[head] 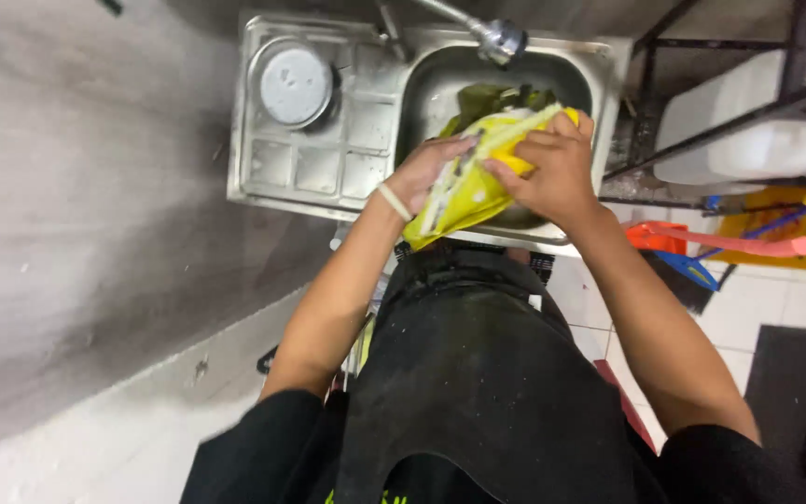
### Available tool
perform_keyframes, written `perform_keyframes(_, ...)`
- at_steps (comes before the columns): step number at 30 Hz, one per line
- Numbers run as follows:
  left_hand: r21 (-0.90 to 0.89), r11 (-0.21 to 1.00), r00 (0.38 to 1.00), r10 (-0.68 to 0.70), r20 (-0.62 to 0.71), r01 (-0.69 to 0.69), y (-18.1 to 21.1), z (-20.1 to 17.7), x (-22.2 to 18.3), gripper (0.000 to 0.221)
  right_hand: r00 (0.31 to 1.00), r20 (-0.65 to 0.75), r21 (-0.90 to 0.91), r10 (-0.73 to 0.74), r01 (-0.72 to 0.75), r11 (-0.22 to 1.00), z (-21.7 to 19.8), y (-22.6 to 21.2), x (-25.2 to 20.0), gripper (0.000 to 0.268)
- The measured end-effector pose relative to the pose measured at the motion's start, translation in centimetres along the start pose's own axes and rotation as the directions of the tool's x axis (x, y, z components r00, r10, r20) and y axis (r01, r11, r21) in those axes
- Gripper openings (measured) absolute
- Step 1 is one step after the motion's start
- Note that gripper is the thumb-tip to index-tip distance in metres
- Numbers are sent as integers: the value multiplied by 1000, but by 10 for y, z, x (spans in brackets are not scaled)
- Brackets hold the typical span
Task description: Scrubbing a yellow bag in a sink with a sponge to clean it.
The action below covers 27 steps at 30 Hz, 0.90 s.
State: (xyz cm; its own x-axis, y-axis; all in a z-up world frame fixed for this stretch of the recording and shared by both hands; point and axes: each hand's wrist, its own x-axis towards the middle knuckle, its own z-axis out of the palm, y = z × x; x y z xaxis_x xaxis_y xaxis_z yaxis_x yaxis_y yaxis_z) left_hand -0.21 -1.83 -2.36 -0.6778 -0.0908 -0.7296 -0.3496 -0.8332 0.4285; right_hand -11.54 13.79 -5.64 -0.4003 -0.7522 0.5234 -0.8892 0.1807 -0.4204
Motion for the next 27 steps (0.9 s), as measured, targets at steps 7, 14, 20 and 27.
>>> perform_keyframes(7, 631, 704, 937, 330, 113, -325, -1, 5, -16, 51, 987, 157, 353, 15, -70, 933, -11, -68, -12, 40)
perform_keyframes(14, 945, 85, 947, 87, 310, -317, -24, 9, -77, 93, 975, 95, 211, 203, -219, 953, -11, -1, -40, 32)
perform_keyframes(20, 661, 532, 848, 325, 418, -530, -16, -6, -67, 47, 996, 50, 457, -76, 45, 888, -9, -99, -9, 30)
perform_keyframes(27, 270, 904, 943, 314, 112, -333, -7, 13, -76, 38, 985, -33, 220, -172, 175, 960, 41, -37, -15, 33)
